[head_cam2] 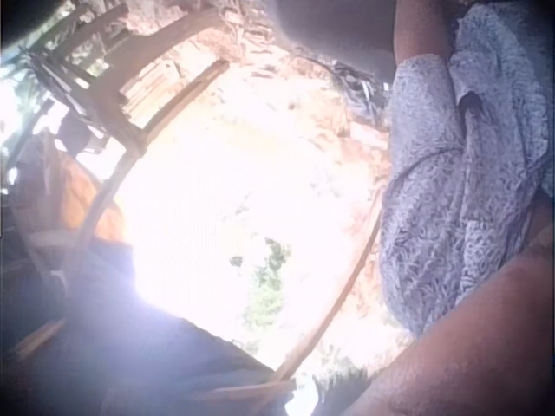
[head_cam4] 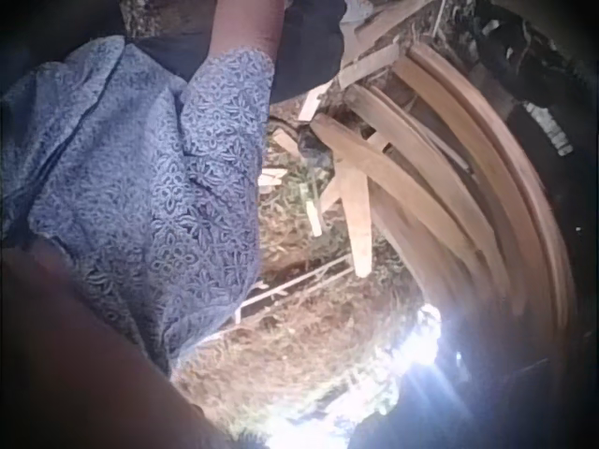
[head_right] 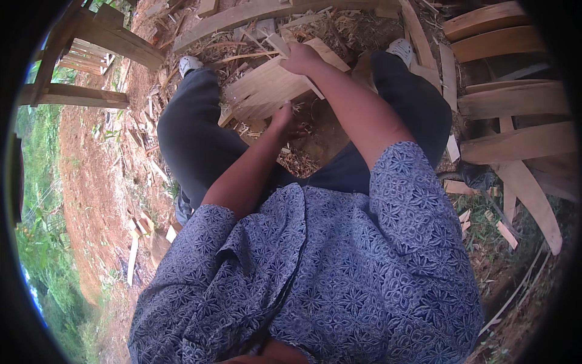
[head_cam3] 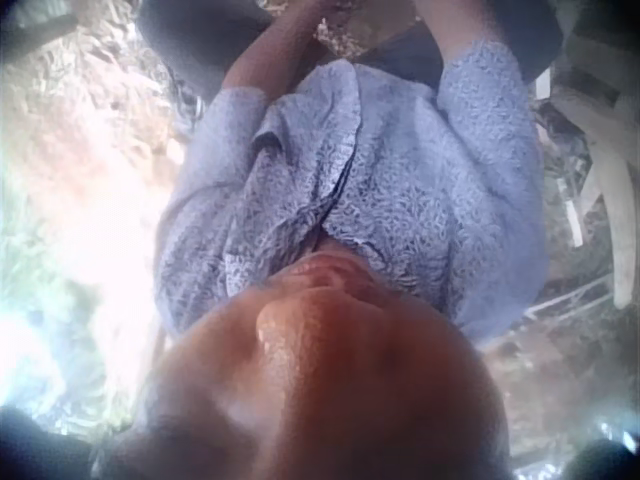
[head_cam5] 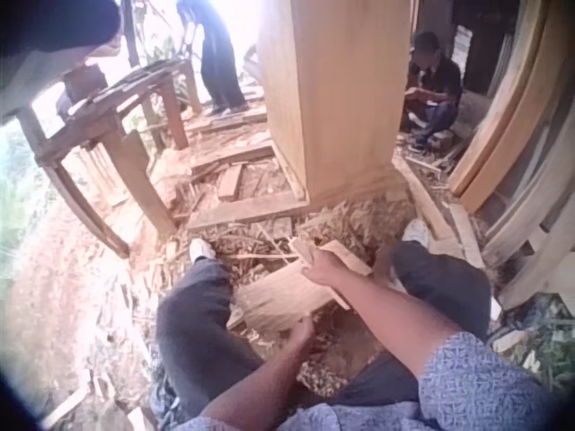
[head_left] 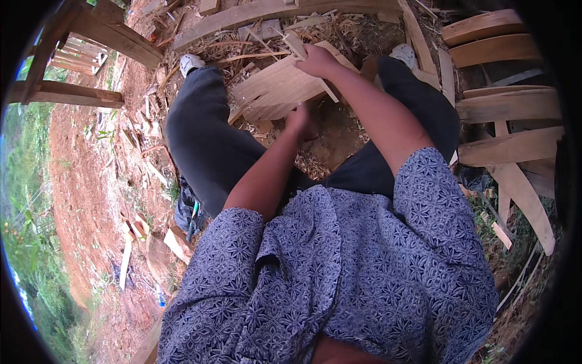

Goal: The person saws a small piece of wood on a wooden workbench using a hand saw. They then sit on the ground and use a hammer to split the wood further.

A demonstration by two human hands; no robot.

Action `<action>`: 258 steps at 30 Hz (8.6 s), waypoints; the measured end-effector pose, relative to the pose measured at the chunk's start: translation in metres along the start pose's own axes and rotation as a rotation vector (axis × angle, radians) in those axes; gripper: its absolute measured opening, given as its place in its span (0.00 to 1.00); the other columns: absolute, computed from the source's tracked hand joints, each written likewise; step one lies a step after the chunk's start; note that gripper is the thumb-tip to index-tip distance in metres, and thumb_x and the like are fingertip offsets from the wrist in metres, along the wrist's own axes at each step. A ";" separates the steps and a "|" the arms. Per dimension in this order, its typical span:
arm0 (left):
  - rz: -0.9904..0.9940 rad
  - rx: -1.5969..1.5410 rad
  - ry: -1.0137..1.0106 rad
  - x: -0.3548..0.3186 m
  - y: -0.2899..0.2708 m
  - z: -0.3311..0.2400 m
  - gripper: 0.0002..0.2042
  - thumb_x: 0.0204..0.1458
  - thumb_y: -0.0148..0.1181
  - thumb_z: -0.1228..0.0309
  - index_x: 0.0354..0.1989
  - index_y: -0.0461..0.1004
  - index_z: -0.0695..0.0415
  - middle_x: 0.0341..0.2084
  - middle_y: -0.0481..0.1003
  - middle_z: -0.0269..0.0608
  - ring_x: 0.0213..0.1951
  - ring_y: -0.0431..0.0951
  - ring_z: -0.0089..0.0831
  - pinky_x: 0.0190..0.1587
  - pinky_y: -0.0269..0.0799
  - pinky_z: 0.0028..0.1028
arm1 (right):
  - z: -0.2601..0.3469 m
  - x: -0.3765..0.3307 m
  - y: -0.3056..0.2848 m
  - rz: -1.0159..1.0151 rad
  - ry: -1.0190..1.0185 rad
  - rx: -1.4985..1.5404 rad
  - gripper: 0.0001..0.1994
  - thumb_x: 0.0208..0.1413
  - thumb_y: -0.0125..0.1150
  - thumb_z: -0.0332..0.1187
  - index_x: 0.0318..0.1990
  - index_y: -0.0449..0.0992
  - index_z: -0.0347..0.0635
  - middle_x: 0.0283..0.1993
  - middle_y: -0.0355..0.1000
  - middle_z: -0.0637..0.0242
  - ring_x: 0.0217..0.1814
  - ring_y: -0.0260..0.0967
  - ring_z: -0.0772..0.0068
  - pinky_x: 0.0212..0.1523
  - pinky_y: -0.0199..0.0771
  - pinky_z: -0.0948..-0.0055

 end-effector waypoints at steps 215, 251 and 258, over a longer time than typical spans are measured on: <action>0.026 0.721 1.337 -0.076 -0.017 -0.164 0.06 0.54 0.68 0.78 0.29 0.76 0.62 0.25 0.77 0.33 0.30 0.74 0.15 0.31 0.70 0.21 | 0.018 -0.233 -0.045 -0.031 0.259 0.980 0.23 0.70 0.53 0.46 0.64 0.65 0.43 0.30 0.64 0.74 0.21 0.61 0.87 0.20 0.65 0.83; 0.010 0.624 1.327 -0.073 -0.034 -0.163 0.04 0.52 0.67 0.80 0.30 0.77 0.62 0.26 0.77 0.35 0.32 0.77 0.21 0.36 0.74 0.24 | 0.005 -0.215 -0.024 0.140 0.369 1.687 0.21 0.70 0.51 0.49 0.62 0.63 0.47 0.30 0.62 0.73 0.21 0.59 0.85 0.20 0.64 0.81; -0.047 0.703 1.444 -0.088 -0.033 -0.167 0.05 0.50 0.68 0.80 0.28 0.76 0.62 0.23 0.75 0.37 0.27 0.73 0.22 0.29 0.69 0.25 | 0.038 -0.230 -0.059 -0.098 0.080 1.122 0.19 0.71 0.51 0.48 0.60 0.63 0.47 0.30 0.62 0.72 0.21 0.61 0.86 0.19 0.65 0.82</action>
Point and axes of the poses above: each hand's wrist, its own x-axis towards the middle knuckle, its own y-axis out of the palm, z = x × y, the point moved 2 cm from there along x, towards the middle knuckle
